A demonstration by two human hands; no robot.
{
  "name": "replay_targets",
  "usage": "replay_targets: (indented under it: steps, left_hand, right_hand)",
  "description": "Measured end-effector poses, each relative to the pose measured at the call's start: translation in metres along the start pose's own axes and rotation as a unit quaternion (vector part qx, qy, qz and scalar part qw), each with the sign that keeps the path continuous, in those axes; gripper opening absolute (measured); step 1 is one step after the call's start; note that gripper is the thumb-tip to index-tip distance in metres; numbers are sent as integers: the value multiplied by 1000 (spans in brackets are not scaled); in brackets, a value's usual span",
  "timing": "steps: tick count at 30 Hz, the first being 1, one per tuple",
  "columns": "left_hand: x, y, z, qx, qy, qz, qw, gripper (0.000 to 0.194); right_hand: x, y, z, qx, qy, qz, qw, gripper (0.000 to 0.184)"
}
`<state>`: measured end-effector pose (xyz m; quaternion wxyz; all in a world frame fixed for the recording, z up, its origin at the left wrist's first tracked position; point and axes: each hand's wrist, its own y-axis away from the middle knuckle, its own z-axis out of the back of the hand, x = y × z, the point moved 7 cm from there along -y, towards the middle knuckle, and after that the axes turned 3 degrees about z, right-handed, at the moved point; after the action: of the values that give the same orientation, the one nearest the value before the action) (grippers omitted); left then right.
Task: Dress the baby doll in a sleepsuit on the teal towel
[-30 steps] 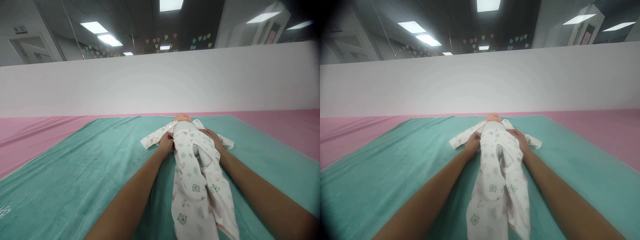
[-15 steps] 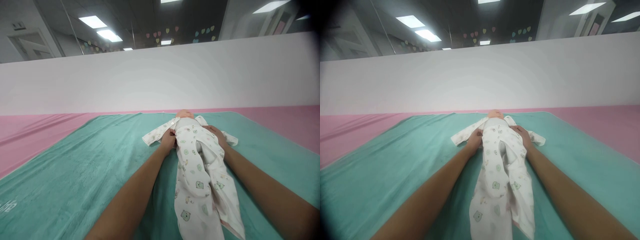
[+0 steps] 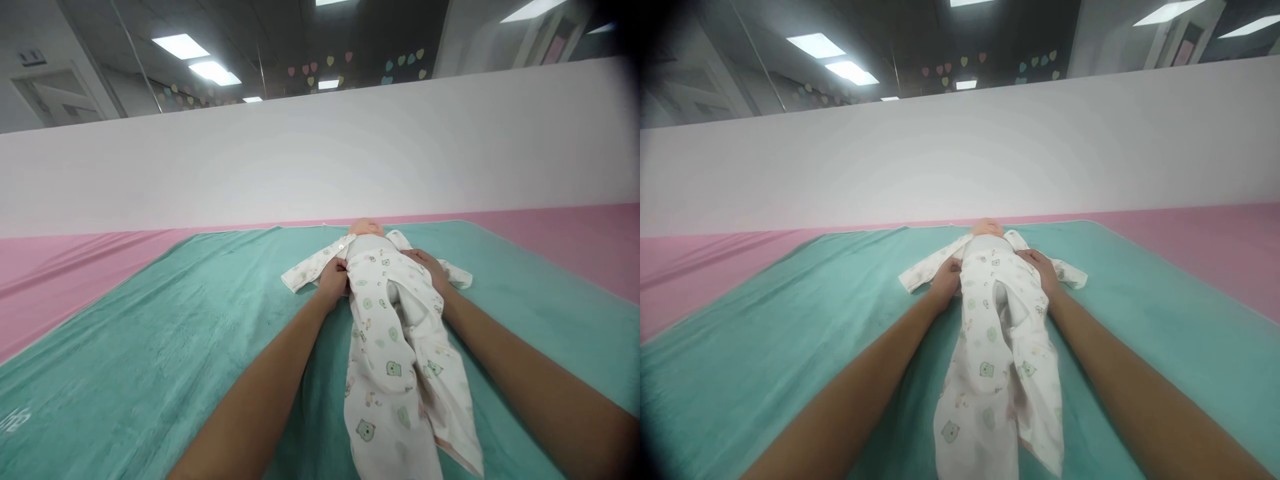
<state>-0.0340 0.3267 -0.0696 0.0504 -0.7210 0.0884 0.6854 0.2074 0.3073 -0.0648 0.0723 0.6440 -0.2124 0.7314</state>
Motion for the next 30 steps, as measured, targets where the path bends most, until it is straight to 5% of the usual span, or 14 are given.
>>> replay_targets:
  steps: [30]
  left_hand:
    - [-3, 0, 0, 5, -25, -38, 999, 17]
  right_hand:
    - [-4, -4, -1, 15, -16, 26, 999, 32]
